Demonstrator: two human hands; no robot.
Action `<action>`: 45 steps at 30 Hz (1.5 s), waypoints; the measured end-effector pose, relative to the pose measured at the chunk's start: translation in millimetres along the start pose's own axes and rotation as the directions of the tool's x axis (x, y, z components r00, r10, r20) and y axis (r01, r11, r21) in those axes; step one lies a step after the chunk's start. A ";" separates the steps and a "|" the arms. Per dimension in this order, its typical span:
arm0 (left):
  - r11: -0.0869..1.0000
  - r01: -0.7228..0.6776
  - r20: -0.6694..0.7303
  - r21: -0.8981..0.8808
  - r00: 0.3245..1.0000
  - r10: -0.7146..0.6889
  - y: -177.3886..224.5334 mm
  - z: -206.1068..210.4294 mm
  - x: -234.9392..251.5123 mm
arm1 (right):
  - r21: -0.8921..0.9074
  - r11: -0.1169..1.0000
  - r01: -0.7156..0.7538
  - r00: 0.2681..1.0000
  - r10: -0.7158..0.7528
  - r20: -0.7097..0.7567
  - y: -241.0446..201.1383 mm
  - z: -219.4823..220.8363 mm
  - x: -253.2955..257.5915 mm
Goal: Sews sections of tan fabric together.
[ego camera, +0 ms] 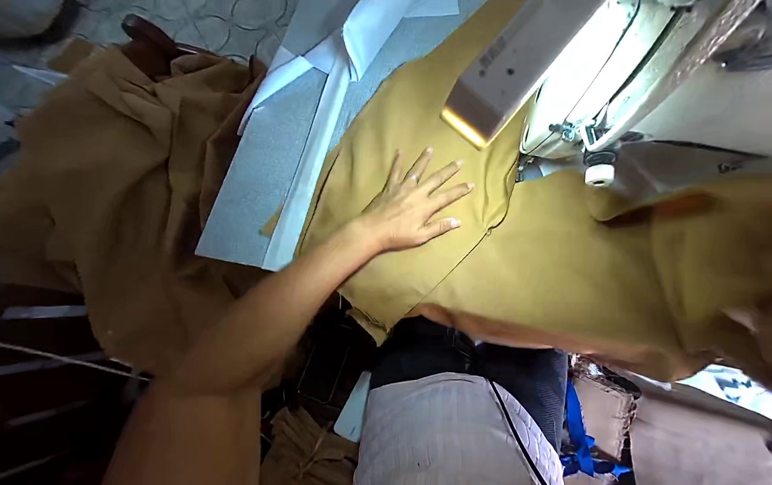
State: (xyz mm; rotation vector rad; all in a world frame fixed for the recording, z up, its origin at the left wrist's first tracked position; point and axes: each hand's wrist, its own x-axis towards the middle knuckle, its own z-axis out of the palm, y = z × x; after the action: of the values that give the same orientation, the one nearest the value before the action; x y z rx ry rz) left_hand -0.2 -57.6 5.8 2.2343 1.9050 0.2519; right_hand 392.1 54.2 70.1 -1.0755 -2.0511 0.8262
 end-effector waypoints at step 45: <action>0.639 -0.214 -0.352 -0.739 0.931 -0.094 50.7 -5.5 54.6 | 0.143 0.986 -0.084 0.996 0.085 0.004 -36.9 173.8 -18.9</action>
State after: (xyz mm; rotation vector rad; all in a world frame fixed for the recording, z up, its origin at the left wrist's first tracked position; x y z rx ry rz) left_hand 55.4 -11.3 24.3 1.6960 1.4083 1.3066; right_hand 247.5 -17.6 -6.3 -1.0887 -1.9231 0.9983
